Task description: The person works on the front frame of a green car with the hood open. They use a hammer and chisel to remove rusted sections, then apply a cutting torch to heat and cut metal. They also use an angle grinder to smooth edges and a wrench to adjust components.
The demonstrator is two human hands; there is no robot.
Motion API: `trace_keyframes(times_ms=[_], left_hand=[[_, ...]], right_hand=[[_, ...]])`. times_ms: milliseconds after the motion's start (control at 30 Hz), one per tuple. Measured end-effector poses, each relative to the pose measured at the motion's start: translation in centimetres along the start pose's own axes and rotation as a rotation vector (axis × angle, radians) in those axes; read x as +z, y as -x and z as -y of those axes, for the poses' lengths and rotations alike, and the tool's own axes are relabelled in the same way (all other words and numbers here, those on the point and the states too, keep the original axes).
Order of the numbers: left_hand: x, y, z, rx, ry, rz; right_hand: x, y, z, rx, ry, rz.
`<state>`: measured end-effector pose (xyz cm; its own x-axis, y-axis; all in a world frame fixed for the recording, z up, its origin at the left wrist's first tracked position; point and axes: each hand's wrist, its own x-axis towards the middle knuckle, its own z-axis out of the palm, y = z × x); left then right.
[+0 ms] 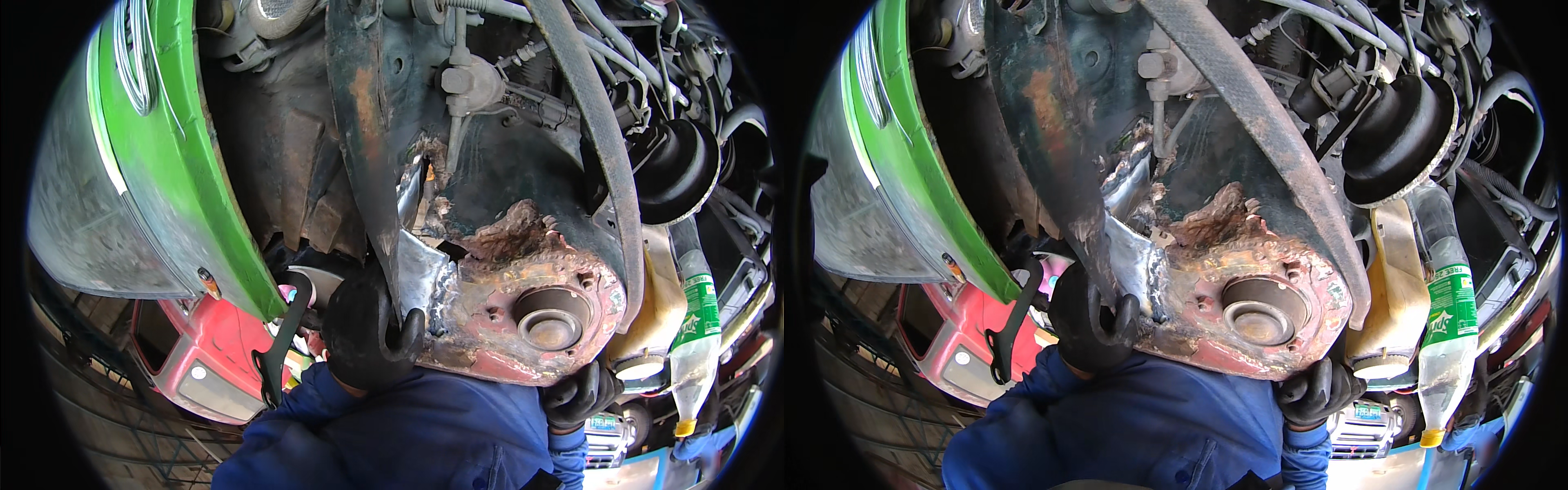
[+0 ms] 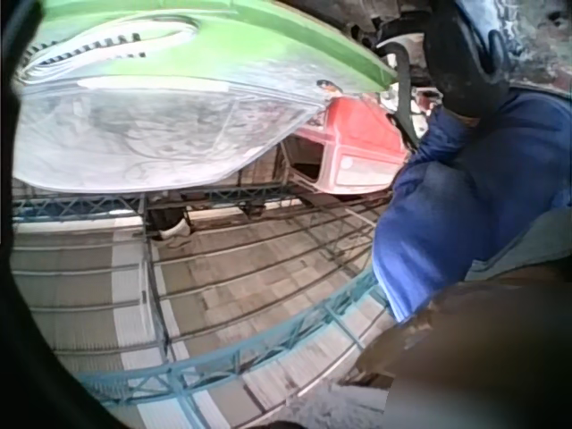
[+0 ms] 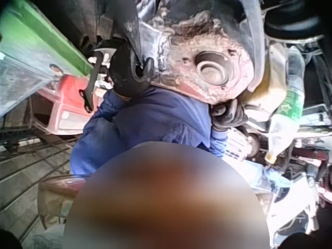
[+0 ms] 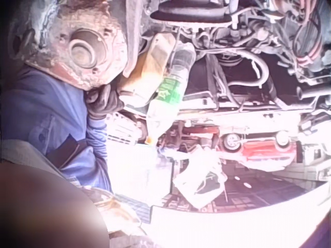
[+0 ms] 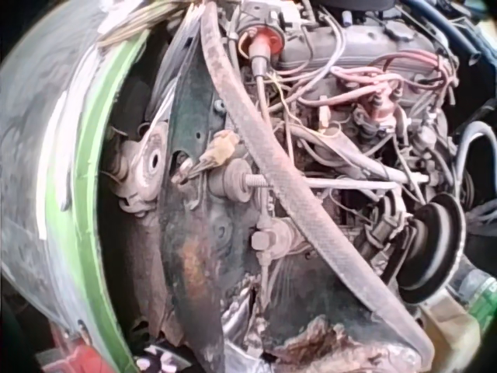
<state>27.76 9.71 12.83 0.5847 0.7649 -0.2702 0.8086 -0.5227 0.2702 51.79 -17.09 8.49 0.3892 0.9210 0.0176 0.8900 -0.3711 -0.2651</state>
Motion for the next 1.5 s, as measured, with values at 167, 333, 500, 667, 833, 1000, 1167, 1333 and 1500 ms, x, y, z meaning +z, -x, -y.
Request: trace_keyframes(times_ms=[167,333,500,667,833,1000,1167,1333,1500], left_hand=[[-0.1,0.3,0.2,-0.045,0.038,0.075],[0.2,0.8,0.2,-0.012,-0.023,0.037],[0.2,0.4,0.1,-0.007,0.015,0.025],[0.1,-0.4,0.1,0.008,0.036,-0.049],[-0.2,-0.7,0.6,-0.024,0.143,0.015],[-0.1,-0.6,1.1,0.031,0.178,-0.090],[0.3,-0.1,1.2,0.037,0.199,-0.152],[0.5,0.2,1.2,0.019,0.214,-0.176],[0.6,0.3,1.2,0.019,0.220,-0.207]], right_hand=[[-0.1,-0.1,0.0,0.002,-0.002,0.005],[-0.4,0.1,-0.1,-0.003,0.001,0.032],[-0.3,0.4,-0.3,-0.005,-0.013,0.015],[0.1,0.4,-0.4,-0.004,-0.031,-0.008],[0.4,-0.2,-0.2,-0.026,-0.019,-0.048],[0.5,-0.3,0.1,0.011,-0.041,-0.047],[0.6,-0.1,0.1,0.031,-0.054,-0.050],[0.9,0.0,-0.1,0.026,-0.050,-0.066],[0.9,-0.1,-0.2,-0.003,-0.035,-0.079]])
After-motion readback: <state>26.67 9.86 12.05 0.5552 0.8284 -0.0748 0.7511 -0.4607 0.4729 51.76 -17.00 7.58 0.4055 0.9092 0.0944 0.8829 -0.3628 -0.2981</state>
